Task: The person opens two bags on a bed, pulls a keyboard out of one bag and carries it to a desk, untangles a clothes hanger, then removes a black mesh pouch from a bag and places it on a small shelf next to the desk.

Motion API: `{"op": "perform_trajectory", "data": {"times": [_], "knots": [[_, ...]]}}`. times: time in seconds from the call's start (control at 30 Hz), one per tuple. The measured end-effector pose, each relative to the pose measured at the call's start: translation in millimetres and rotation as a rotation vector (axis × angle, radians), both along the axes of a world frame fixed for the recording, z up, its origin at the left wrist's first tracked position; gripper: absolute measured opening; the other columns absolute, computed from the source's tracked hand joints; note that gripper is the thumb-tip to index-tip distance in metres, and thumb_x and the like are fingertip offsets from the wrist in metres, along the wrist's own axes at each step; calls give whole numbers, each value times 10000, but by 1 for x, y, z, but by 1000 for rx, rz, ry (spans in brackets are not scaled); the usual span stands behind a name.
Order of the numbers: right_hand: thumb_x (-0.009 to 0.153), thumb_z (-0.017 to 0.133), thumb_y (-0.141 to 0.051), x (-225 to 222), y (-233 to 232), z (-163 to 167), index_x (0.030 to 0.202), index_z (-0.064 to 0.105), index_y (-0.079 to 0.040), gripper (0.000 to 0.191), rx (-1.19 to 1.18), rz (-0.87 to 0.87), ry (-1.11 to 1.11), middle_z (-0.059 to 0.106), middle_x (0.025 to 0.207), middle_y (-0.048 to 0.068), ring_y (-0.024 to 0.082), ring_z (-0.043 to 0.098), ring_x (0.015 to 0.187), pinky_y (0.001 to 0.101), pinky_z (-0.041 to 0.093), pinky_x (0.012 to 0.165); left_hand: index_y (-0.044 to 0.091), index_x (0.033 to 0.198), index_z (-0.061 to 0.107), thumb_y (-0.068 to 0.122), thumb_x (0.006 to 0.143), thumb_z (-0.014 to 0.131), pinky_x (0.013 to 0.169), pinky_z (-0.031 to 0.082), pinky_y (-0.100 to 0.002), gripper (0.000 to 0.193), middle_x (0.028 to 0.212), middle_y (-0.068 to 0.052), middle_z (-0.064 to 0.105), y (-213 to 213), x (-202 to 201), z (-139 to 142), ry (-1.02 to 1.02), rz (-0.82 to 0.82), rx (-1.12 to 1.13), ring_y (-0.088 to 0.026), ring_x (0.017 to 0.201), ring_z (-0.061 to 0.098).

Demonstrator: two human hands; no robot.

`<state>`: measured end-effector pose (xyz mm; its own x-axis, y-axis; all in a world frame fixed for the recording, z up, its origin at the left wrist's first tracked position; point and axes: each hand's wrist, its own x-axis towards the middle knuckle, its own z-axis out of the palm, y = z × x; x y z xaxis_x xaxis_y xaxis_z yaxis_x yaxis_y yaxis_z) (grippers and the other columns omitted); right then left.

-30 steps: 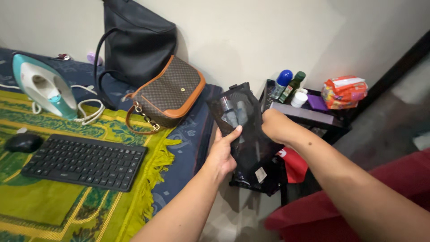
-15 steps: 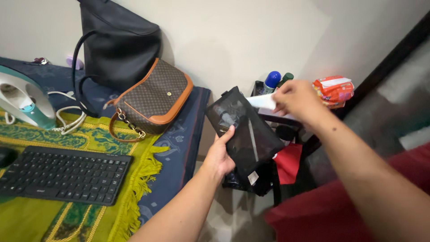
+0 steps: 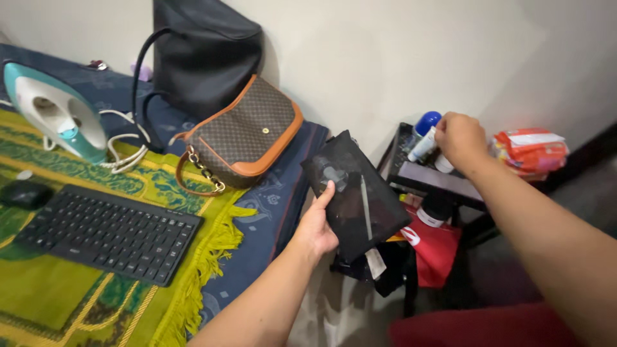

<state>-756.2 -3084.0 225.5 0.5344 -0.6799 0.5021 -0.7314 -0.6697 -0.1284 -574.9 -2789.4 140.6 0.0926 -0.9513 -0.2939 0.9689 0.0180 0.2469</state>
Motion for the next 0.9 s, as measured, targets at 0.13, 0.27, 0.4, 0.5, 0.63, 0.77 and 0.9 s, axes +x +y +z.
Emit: {"op": "perform_trajectory", "data": {"times": [0.13, 0.27, 0.4, 0.5, 0.63, 0.77, 0.9], "knots": [[882, 687, -148, 10, -26, -27, 910, 732, -69, 95, -26, 12, 69, 719, 965, 206, 410, 689, 916, 520, 551, 825, 257, 1353, 581, 394, 908, 697, 1042, 486, -607, 480, 1315, -68, 684, 2, 9, 0, -60, 42, -28, -321, 1230, 638], [903, 668, -153, 17, -34, -38, 949, 713, -71, 105, -23, 9, 138, 710, 1022, 193, 410, 683, 946, 529, 547, 824, 277, 1344, 579, 415, 898, 679, 1048, 478, -612, 478, 1313, -38, 679, 2, 12, -1, -99, 58, 15, -298, 1228, 635], [961, 647, -170, 16, -32, -42, 1024, 702, -75, 127, -41, -4, 158, 696, 1101, 191, 418, 680, 971, 538, 547, 832, 218, 1374, 599, 547, 921, 636, 1073, 461, -590, 561, 1365, -70, 666, -2, 14, -2, -46, 11, -12, -304, 1243, 631], [931, 661, -167, 13, -30, -40, 1071, 706, -70, 175, -14, 15, 137, 685, 1149, 185, 417, 670, 1010, 536, 540, 856, 183, 1392, 611, 612, 927, 599, 1094, 446, -577, 633, 1382, -74, 664, -4, 13, -2, -45, -22, -22, -304, 1267, 619], [911, 692, -172, 10, -20, -35, 1165, 705, -81, 270, 15, 20, 110, 670, 1197, 182, 409, 655, 1069, 532, 532, 880, 187, 1379, 607, 634, 908, 577, 1098, 429, -592, 650, 1370, -73, 662, -6, 10, 1, -64, -35, 13, -311, 1281, 599], [910, 715, -177, 9, -1, -19, 1251, 683, -87, 355, 11, 15, 75, 658, 1215, 190, 419, 638, 1090, 528, 524, 897, 164, 1386, 603, 653, 898, 572, 1099, 419, -596, 691, 1365, -90, 655, -6, 6, -1, -48, -57, -20, -327, 1272, 595], [885, 742, -152, 12, 36, -7, 1190, 703, -73, 318, -26, 39, -88, 665, 1151, 207, 433, 653, 994, 521, 526, 825, 125, 1388, 606, 662, 910, 564, 1115, 416, -570, 720, 1369, -113, 651, -5, 2, -5, -4, -71, -69, -330, 1275, 595]]}}
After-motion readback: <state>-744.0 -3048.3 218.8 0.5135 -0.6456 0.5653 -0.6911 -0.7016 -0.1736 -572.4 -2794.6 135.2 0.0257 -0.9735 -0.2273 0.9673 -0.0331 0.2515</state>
